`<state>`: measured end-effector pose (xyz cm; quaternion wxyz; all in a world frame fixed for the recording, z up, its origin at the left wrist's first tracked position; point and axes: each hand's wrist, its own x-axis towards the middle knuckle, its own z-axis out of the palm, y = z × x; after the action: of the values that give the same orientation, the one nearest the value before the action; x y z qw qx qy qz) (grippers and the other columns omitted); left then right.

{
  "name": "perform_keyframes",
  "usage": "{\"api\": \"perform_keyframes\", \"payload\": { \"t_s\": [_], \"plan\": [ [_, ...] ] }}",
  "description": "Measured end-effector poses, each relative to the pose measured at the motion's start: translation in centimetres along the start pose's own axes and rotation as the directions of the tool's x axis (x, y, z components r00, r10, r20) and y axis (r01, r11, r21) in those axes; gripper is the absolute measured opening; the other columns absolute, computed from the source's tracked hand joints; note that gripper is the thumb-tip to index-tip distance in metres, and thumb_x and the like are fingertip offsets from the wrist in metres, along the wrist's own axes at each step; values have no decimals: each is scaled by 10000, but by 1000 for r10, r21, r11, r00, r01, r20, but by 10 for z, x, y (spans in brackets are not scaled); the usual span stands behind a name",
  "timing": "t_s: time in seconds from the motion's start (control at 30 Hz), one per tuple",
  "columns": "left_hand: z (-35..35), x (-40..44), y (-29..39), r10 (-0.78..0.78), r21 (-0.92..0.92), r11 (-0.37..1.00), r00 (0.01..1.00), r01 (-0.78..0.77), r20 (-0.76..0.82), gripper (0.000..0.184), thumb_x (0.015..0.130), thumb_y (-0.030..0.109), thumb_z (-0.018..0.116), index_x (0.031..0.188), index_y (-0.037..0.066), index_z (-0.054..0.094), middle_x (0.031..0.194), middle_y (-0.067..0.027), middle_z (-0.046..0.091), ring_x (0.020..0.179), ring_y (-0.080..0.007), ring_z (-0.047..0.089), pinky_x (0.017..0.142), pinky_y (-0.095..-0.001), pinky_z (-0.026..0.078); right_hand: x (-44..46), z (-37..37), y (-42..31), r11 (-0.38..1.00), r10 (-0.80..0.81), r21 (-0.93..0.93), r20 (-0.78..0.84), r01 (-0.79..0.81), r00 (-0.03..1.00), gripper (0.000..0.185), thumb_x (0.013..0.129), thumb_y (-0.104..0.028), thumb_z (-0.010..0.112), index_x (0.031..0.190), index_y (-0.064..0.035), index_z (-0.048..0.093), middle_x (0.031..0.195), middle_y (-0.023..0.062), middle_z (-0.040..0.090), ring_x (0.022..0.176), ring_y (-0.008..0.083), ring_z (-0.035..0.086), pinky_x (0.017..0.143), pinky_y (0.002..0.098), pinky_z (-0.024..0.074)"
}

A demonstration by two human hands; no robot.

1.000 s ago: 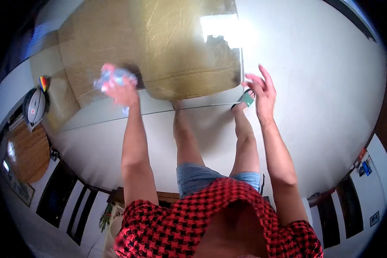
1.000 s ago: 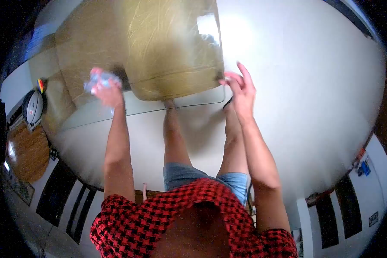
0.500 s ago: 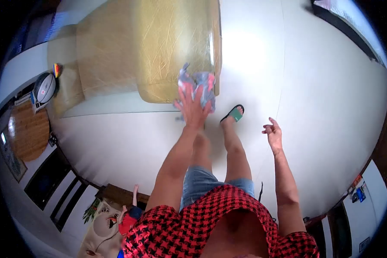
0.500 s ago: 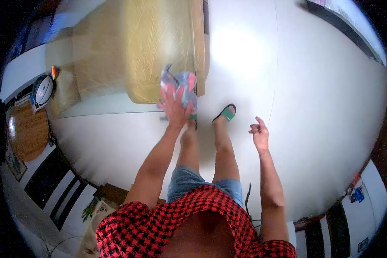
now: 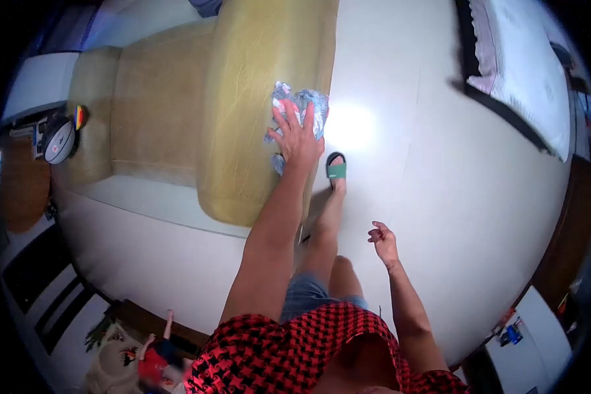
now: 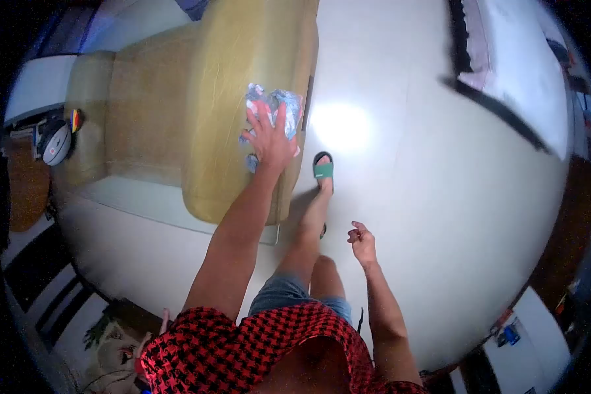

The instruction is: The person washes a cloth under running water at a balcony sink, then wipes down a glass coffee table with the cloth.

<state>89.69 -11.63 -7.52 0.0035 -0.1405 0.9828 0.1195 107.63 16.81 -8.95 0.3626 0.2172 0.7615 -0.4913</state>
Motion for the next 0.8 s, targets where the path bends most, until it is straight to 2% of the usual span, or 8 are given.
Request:
{"api": "perform_keyframes", "payload": {
  "t_s": [0.17, 0.23, 0.33, 0.47, 0.57, 0.63, 0.7, 0.8],
  "plan": [
    [13, 62, 12, -62, -48, 997, 996, 65, 66, 874, 580, 190, 738, 1338, 242, 307, 1420, -201, 116, 1297, -461, 74, 875, -702, 226, 46, -20, -54, 999, -24, -47, 22, 25, 999, 322, 832, -36, 442, 1140, 31, 509, 833, 141, 617, 716, 164, 614, 669, 278, 500],
    [16, 74, 20, -56, -80, 995, 991, 66, 126, 694, 695, 135, 621, 1325, 228, 345, 1440, -205, 68, 1307, -469, 31, 924, -703, 148, 70, -22, -75, 997, -81, 23, 65, 79, 995, 299, 846, -44, 437, 1125, 30, 516, 831, 133, 613, 712, 161, 608, 673, 279, 500],
    [20, 104, -19, -107, -93, 988, 982, 122, 158, 658, 718, 74, 564, 1318, 240, 352, 1436, -203, 82, 1307, -472, 26, 937, -696, 140, 112, 45, -152, 971, -215, -82, 102, 224, 971, 279, 885, -128, 485, 1123, 14, 523, 810, 86, 599, 703, 155, 581, 680, 271, 474],
    [14, 129, -19, -169, -119, 974, 971, 190, 168, 703, 684, 147, 639, 1313, 256, 347, 1426, -201, 125, 1305, -467, 43, 947, -687, 134, 164, 87, -275, 918, -395, -15, 66, 396, 916, 374, 916, -251, 457, 1190, 2, 488, 1030, 152, 590, 976, 197, 539, 843, 285, 422],
    [5, 131, -28, -181, -247, 943, 967, 223, 181, 810, 636, 231, 702, 1340, 229, 300, 1415, -188, 188, 1306, -446, 83, 974, -652, 127, 202, 118, -328, 904, -388, 216, 58, 368, 920, 548, 900, -336, 475, 1299, 18, 349, 1277, 219, 411, 1110, 275, 454, 938, 329, 358],
    [15, 114, -54, -66, -821, 565, 997, 78, 49, 719, 674, 173, 653, 1321, 137, 342, 1406, -169, 238, 1314, -365, 169, 1027, -530, 180, 240, 155, -316, 876, -471, 76, -76, 476, 879, 669, 850, -373, 550, 1323, 23, 292, 1310, 272, 335, 1169, 356, 385, 984, 379, 309],
    [22, 89, -83, -201, -975, 188, 976, 122, 83, 585, 703, 67, 571, 1264, 35, 405, 1370, -158, 324, 1278, -292, 295, 1023, -392, 261, 220, 180, -314, 762, -621, -398, -227, 510, 750, 754, 790, -341, 622, 1338, 13, 243, 1323, 300, 272, 1161, 439, 330, 981, 446, 290],
    [-11, 73, -85, -434, -938, 271, 897, 217, 82, 492, 707, -20, 486, 1198, -8, 461, 1305, -165, 400, 1207, -268, 393, 988, -339, 321, 210, 172, -319, 774, -595, -471, -315, 423, 739, 699, 769, -286, 646, 1306, -4, 299, 1275, 302, 294, 1121, 449, 357, 945, 440, 329]
  ]
}}
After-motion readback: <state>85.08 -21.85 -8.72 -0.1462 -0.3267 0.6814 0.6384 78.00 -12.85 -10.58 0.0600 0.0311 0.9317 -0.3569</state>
